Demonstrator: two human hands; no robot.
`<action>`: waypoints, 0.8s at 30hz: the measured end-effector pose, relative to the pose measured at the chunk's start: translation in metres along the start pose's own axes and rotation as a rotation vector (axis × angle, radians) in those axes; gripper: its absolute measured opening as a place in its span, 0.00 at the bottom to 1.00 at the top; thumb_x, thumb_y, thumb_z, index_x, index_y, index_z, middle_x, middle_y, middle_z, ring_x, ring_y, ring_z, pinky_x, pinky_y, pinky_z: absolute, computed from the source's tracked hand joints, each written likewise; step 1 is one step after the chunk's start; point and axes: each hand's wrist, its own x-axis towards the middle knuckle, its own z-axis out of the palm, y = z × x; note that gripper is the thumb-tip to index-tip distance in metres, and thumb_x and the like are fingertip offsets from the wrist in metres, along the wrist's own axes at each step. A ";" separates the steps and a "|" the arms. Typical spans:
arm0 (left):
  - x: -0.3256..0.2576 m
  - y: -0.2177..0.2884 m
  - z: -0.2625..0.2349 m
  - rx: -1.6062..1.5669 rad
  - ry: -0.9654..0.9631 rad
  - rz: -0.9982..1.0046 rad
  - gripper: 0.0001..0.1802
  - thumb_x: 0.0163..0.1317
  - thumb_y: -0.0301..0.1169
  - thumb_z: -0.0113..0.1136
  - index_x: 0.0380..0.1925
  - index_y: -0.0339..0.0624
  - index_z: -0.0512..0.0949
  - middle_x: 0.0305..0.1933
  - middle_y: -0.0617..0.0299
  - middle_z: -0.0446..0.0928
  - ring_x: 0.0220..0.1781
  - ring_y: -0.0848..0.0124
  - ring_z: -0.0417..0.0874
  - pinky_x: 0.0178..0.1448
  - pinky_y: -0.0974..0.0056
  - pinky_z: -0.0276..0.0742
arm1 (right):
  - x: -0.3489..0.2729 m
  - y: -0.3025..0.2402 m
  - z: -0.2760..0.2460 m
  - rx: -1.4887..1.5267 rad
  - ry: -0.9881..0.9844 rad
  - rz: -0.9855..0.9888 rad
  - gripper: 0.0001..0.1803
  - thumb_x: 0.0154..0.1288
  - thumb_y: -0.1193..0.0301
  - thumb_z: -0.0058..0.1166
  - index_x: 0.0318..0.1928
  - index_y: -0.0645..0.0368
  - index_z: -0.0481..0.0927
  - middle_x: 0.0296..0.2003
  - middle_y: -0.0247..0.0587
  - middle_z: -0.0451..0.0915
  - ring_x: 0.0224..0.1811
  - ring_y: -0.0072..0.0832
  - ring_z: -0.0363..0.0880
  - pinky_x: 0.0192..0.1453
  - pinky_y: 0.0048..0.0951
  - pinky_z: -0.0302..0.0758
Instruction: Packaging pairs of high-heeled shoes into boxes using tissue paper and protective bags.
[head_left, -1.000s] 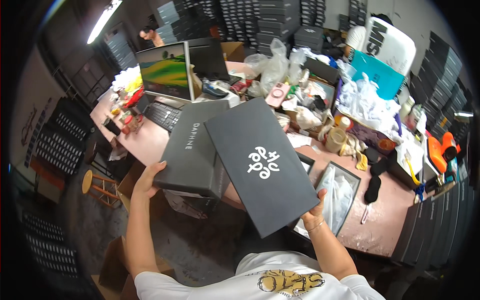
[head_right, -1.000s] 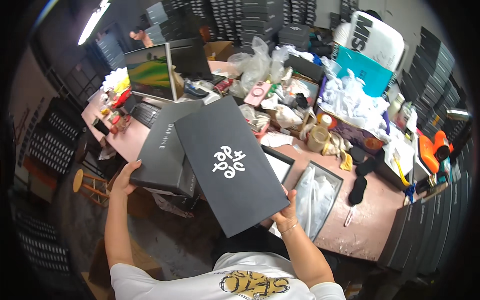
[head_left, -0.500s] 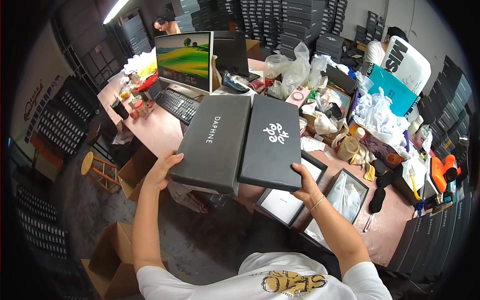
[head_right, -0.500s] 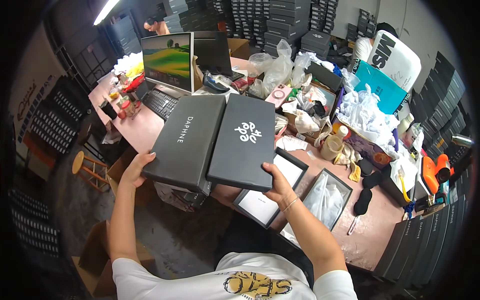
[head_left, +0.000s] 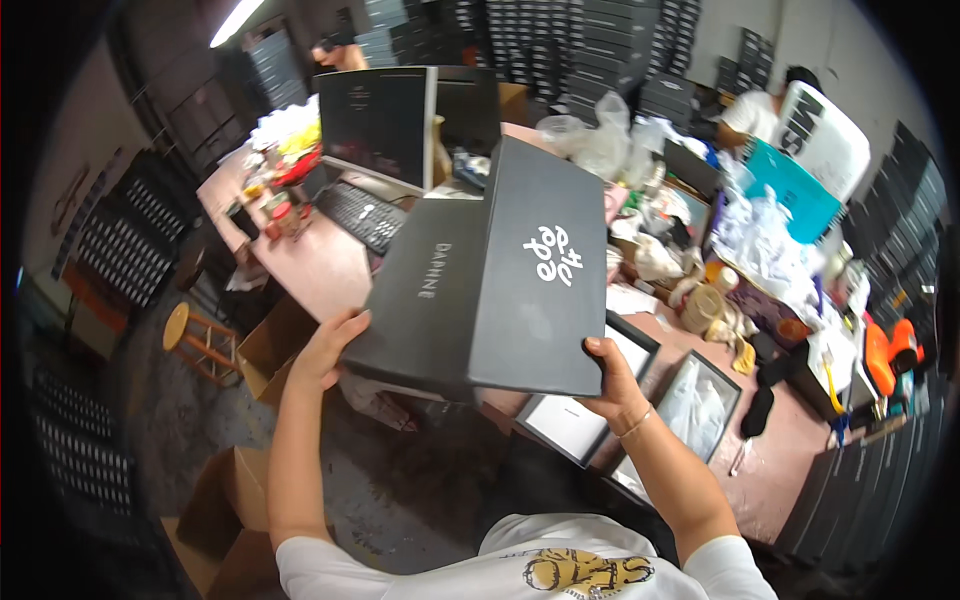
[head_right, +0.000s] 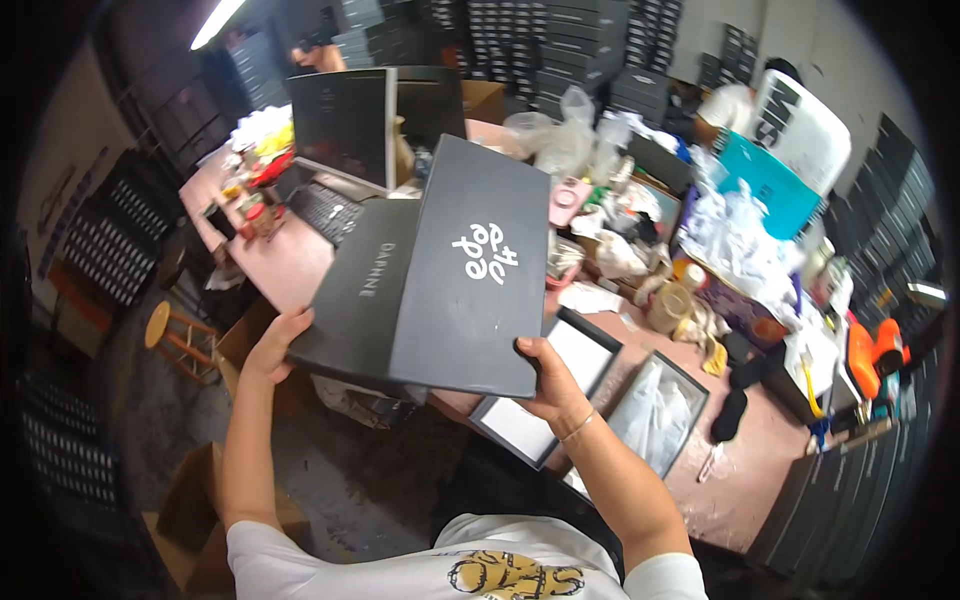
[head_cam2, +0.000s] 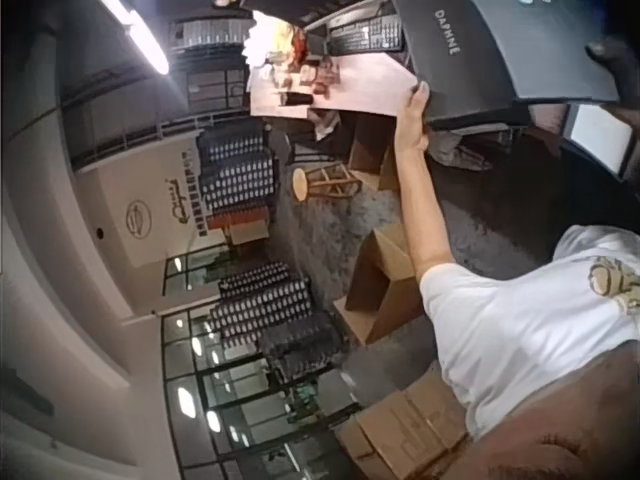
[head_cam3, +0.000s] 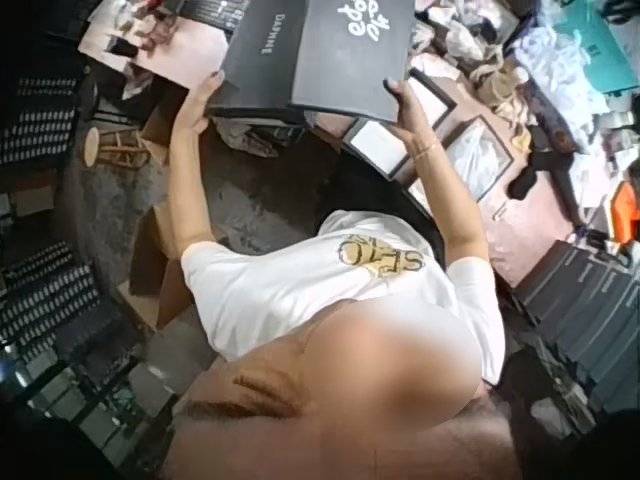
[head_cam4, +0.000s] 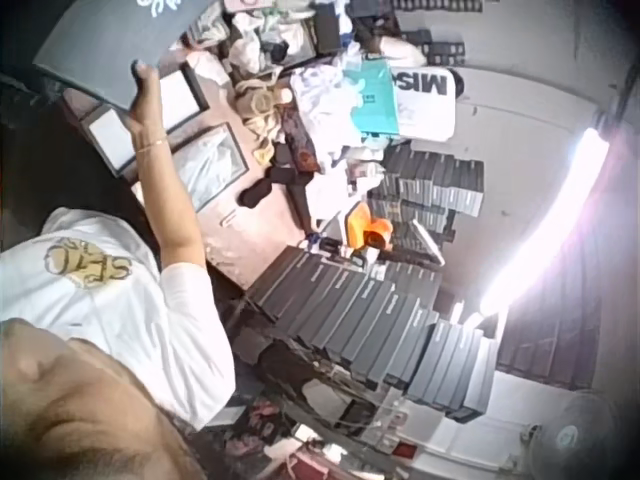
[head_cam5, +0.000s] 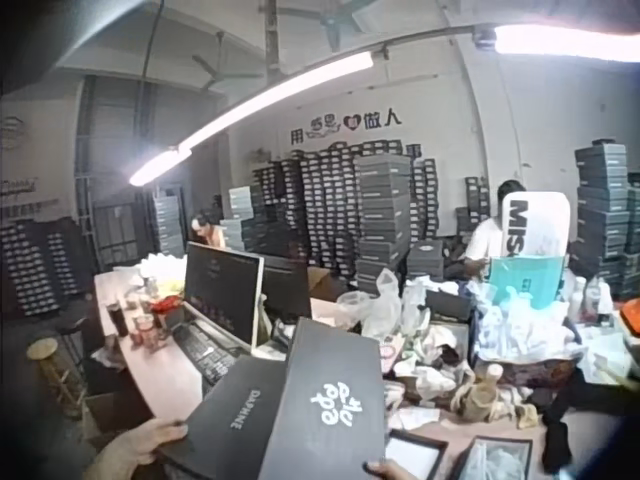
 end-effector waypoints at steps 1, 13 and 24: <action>0.003 0.001 0.002 0.018 0.016 -0.024 0.23 0.65 0.41 0.58 0.50 0.32 0.74 0.45 0.61 0.78 0.46 0.74 0.79 0.50 0.69 0.74 | 0.005 0.004 0.010 -0.051 0.002 0.020 0.26 0.59 0.62 0.56 0.55 0.64 0.71 0.48 0.44 0.78 0.51 0.34 0.78 0.59 0.38 0.75; 0.006 0.035 -0.007 -0.394 0.101 0.015 0.23 0.61 0.41 0.61 0.53 0.41 0.75 0.45 0.61 0.80 0.45 0.71 0.81 0.50 0.64 0.77 | 0.033 -0.006 0.103 -0.039 -0.162 -0.050 0.32 0.64 0.53 0.47 0.62 0.62 0.67 0.55 0.45 0.76 0.57 0.37 0.76 0.65 0.37 0.70; -0.010 0.028 -0.085 -1.125 0.165 0.806 0.15 0.61 0.26 0.52 0.46 0.28 0.74 0.50 0.45 0.78 0.48 0.63 0.82 0.51 0.63 0.80 | 0.041 0.013 0.089 -0.395 0.029 -0.028 0.30 0.67 0.56 0.49 0.62 0.61 0.64 0.49 0.42 0.77 0.47 0.27 0.78 0.50 0.31 0.77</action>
